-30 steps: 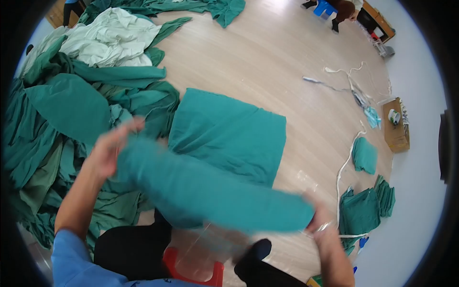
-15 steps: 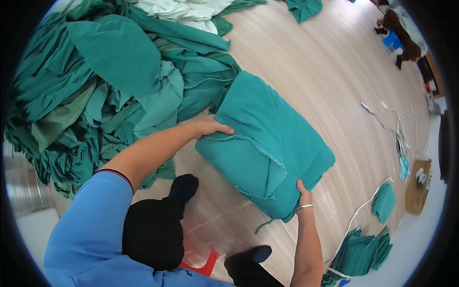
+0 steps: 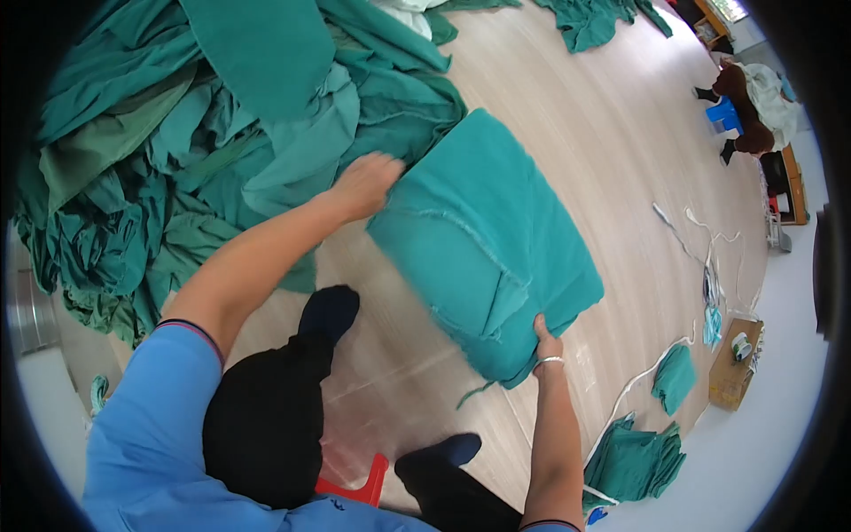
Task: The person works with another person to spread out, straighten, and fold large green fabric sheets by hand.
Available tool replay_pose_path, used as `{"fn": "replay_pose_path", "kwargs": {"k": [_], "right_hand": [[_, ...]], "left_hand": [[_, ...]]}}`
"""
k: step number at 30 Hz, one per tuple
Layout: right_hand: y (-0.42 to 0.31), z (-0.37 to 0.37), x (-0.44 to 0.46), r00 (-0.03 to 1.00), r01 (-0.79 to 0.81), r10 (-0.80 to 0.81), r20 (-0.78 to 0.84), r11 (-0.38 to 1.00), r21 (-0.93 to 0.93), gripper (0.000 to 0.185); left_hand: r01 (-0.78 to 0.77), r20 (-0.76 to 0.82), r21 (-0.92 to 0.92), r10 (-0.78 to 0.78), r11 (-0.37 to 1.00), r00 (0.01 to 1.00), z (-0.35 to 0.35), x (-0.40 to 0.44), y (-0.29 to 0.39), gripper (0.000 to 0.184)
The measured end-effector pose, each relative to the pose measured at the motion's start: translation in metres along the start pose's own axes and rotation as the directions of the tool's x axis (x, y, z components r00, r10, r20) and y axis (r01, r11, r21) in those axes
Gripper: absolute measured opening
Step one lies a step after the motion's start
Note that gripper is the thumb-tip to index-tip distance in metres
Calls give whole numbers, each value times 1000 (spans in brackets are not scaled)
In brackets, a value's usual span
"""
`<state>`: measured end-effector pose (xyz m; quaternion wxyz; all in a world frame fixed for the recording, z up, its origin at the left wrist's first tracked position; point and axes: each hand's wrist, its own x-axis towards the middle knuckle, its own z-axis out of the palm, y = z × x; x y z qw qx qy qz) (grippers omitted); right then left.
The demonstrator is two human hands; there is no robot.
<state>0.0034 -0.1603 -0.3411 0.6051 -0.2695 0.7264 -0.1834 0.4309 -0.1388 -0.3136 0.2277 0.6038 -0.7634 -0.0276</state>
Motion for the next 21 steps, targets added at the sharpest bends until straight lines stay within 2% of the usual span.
{"fn": "replay_pose_path", "kwargs": {"k": [2, 3, 4, 5, 6, 8, 9, 11, 13, 14, 15, 16, 17, 18, 19, 21], "right_hand": [[10, -1, 14, 990, 141, -141, 6, 990, -9, 74], [15, -1, 24, 993, 118, -117, -29, 991, 57, 64], [16, 1, 25, 994, 103, -102, -34, 993, 60, 64], [10, 7, 20, 995, 95, -92, -38, 993, 72, 64], [10, 9, 14, 995, 92, -88, -45, 992, 84, 65], [17, 3, 23, 992, 125, -124, -27, 991, 55, 65], [18, 0, 30, 987, 163, -163, 2, 986, 25, 65], [25, -7, 38, 987, 157, -158, 33, 987, 32, 64], [40, -9, 55, 982, 184, -184, 52, 983, 5, 62], [45, -10, 62, 975, 222, -221, 22, 974, -35, 61], [40, -6, 53, 974, 222, -223, 36, 975, 26, 60], [33, -1, 41, 974, 214, -219, 59, 974, 80, 60], [30, 0, 37, 974, 222, -225, 34, 972, 72, 59], [28, 0, 35, 973, 230, -232, 21, 971, 64, 59], [28, -1, 33, 971, 239, -239, 5, 969, 64, 59], [28, 4, 31, 968, 232, -233, -97, 973, -24, 58]], "left_hand": [[218, 117, -6, -215, 976, 969, 1, -22, -10, 17], [210, 119, -6, -207, 978, 971, -7, -7, 9, 17], [40, -40, -35, -41, 999, 998, -25, 16, 42, 16], [-125, -197, -43, 114, 991, 974, -30, 29, 64, 15], [-122, -184, -57, 110, 991, 977, -18, 30, 71, 15], [-243, 173, 58, 230, 968, 958, 17, 42, 72, 9], [-294, 70, 20, 292, 956, 954, 33, 44, 56, 4], [-173, -31, -66, 172, 983, 985, 5, 46, 37, 7], [-34, -43, -60, 31, 998, 999, -12, 12, 7, 14], [104, 106, -82, -95, 991, 990, -10, -16, -11, 18], [131, 466, 201, -212, 971, 859, 0, -42, -46, 25], [388, 649, 22, -308, 921, 695, 6, -60, -80, 22], [748, 582, -270, -516, 606, 629, 6, -53, -74, 27], [848, 592, -519, -670, 110, 449, 1, -43, -67, 33], [842, 594, -527, -658, 115, 462, 4, -25, -54, 33], [760, 777, -573, -498, -307, 385, 13, 13, -28, 59]]}}
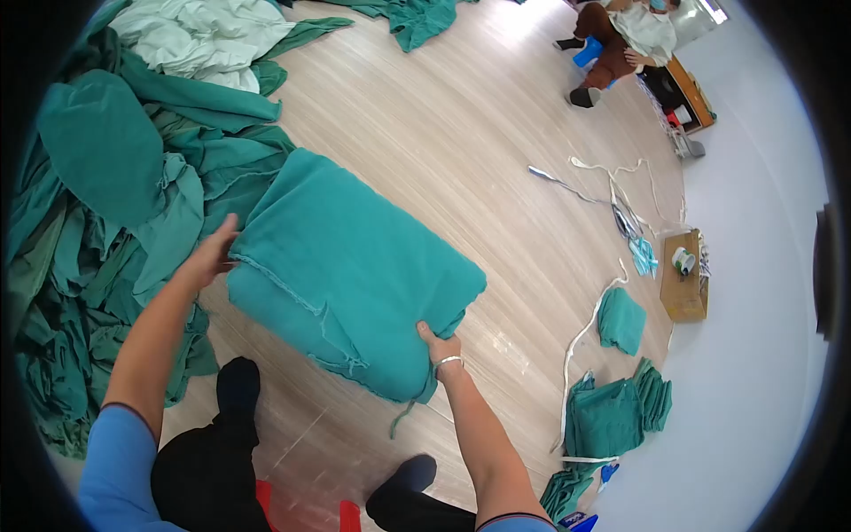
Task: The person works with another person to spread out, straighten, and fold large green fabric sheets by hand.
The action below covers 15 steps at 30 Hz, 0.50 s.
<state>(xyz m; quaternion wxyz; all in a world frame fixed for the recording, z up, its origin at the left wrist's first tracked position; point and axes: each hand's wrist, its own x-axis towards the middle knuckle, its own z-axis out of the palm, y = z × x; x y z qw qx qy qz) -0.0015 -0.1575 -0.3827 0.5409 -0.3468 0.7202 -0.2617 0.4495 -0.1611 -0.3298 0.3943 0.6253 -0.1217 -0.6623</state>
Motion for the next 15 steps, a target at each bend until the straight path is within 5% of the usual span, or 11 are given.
{"fn": "replay_pose_path", "kwargs": {"k": [2, 4, 6, 7, 10, 11, 13, 15], "right_hand": [[-5, 0, -3, 998, -55, 55, 0, 997, 50, 59], [-6, 1, -14, 990, -140, 128, 63, 959, 248, 62], [1, -8, -11, 960, -251, 193, 203, 914, 318, 60], [4, -15, -8, 923, -346, 237, 304, 856, 385, 59], [-24, -36, -42, 848, -401, 275, 453, 892, 209, 56], [-36, -41, -58, 821, -378, 249, 513, 911, 164, 58], [-48, -46, -75, 805, -337, 226, 549, 935, 110, 60], [-57, -71, -75, 744, -283, 175, 644, 957, 67, 62]], "left_hand": [[-62, 124, 258, 30, 964, 992, 22, 19, -10, 77], [-92, 137, 325, 49, 941, 989, 58, -15, 4, 69], [145, 227, 233, -199, 962, 954, 40, -4, -11, 64], [169, 261, 207, -221, 964, 940, 38, -14, -17, 61], [271, 357, 111, -293, 956, 887, 25, -55, -54, 60], [251, 369, 132, -282, 959, 885, 29, -83, -57, 58], [-122, 428, 116, 62, 986, 902, 20, -119, -76, 40], [-66, 292, 30, 54, 997, 955, 24, -141, -76, 50]]}}
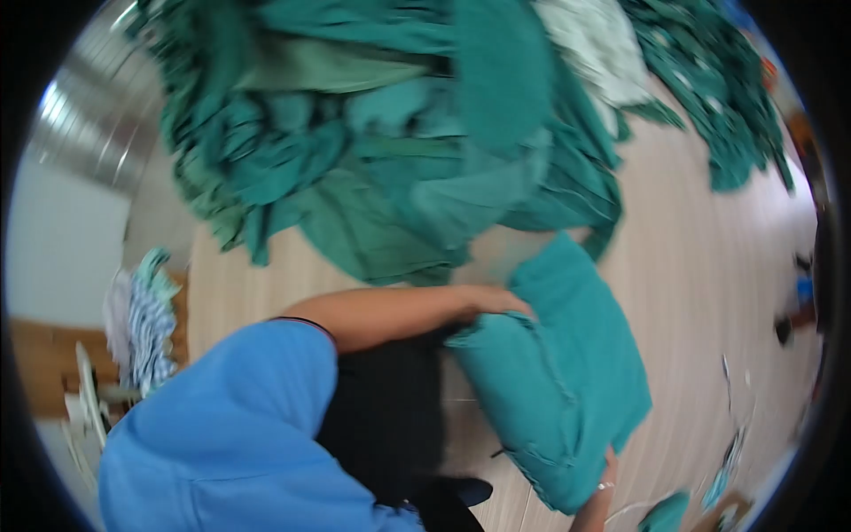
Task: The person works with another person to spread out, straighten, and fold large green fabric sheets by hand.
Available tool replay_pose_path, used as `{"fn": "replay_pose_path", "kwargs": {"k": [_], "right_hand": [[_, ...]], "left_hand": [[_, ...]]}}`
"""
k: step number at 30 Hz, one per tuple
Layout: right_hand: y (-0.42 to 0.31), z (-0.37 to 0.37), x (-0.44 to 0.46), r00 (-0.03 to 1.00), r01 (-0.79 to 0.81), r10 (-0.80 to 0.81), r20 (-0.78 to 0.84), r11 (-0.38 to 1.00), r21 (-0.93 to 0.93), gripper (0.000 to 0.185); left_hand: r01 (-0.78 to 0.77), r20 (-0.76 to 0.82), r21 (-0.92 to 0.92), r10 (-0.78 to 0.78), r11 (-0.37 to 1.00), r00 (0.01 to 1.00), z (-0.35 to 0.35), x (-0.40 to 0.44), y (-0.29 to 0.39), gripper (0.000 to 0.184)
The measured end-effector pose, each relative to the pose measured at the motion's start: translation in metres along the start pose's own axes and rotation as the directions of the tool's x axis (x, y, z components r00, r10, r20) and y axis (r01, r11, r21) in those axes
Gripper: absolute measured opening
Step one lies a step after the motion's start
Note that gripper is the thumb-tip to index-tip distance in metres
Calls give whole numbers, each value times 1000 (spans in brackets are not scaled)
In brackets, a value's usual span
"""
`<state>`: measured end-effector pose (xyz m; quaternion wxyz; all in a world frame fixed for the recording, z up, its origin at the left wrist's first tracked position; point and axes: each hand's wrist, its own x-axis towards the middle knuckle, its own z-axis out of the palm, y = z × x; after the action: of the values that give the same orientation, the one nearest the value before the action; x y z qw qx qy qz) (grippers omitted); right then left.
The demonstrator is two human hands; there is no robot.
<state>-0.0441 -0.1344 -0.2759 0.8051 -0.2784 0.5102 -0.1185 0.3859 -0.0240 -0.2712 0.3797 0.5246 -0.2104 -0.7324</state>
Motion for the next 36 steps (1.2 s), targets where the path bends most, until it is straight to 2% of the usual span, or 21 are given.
{"fn": "replay_pose_path", "kwargs": {"k": [2, 6, 8, 9, 11, 15, 16, 18, 19, 20, 22, 23, 24, 25, 26, 27, 28, 29, 31, 33, 36], "right_hand": [[-32, 41, -33, 998, 40, -44, -47, 996, -76, 65], [-97, 121, -96, 961, 177, -199, -191, 976, -125, 64], [-127, 193, -126, 917, 334, -359, -172, 929, -156, 61], [-140, 218, -138, 858, 441, -485, -172, 865, -240, 59], [-161, 271, -154, 713, 675, -683, 157, 608, -418, 53], [-99, 434, -169, 667, 728, -670, 328, 491, -479, 28], [-70, 462, -164, 624, 759, -584, 520, 292, -583, 26], [-13, 517, -154, 449, 841, -330, 830, -159, -518, 22], [16, 551, -157, 800, 558, -284, 529, 28, -829, 32], [39, 560, -160, 635, 751, -248, 731, -23, -660, 42], [85, 544, -122, 377, 893, -202, 904, -180, -413, 41], [86, 536, -112, 445, 884, -22, 895, -151, -443, 38], [81, 538, -124, 502, 864, 162, 849, -138, -484, 35], [71, 536, -133, 498, 866, 170, 850, -150, -478, 35], [62, 531, -142, 512, 856, 76, 856, 43, -516, 33], [53, 526, -151, 536, 822, -14, 844, 234, -518, 30], [42, 520, -161, 530, 828, -5, 848, 222, -516, 30], [29, 514, -169, 550, 833, -100, 829, 132, -537, 31], [9, 493, -176, 558, 825, -266, 786, 76, -560, 32], [0, 464, -186, 627, 772, -386, 677, 190, -606, 28], [-2, 406, -199, 709, 689, -537, 457, 393, -609, 24]], "left_hand": [[-163, -154, -125, 144, 979, 978, 12, -56, 42, 57], [-725, -282, -63, 684, 686, 673, 2, -124, 78, 60], [-813, -434, 34, 741, 582, 513, -1, -209, 103, 52], [-755, -467, -2, 667, 656, 581, -15, -251, 109, 49], [-737, -567, -88, 575, 670, 590, -29, -348, 111, 35], [-911, -642, 101, 725, 401, 248, -75, -500, 37, 37], [-931, -704, 123, 692, 343, 162, -78, -530, 7, 40], [-800, -838, 237, 533, 551, 119, -130, -597, -111, 51], [-756, -885, 122, 416, 643, 211, -182, -628, -206, 50], [-524, -944, 186, 299, 831, 138, -203, -656, -278, 49], [-591, -1000, 3, -13, 807, -23, -130, -647, -278, 48], [-119, -967, -116, -140, 986, -215, -127, -646, -306, 48], [343, -890, -324, -161, 882, -426, -138, -650, -338, 48], [46, -962, 36, 47, 998, -268, -157, -650, -352, 50], [-106, -936, 132, 88, 986, -342, -190, -626, -354, 51], [-192, -942, 212, 148, 958, -301, -176, -604, -272, 52], [-137, -912, 303, 245, 943, -328, -227, -569, -262, 57], [-242, -939, 334, 300, 911, -168, -190, -557, -142, 64], [-133, -774, 633, 620, 763, -128, -192, -519, -4, 74], [-101, -412, 911, 866, 401, -282, -184, -481, 120, 76], [97, -104, 977, 826, 187, -553, -149, -442, 265, 80]]}}
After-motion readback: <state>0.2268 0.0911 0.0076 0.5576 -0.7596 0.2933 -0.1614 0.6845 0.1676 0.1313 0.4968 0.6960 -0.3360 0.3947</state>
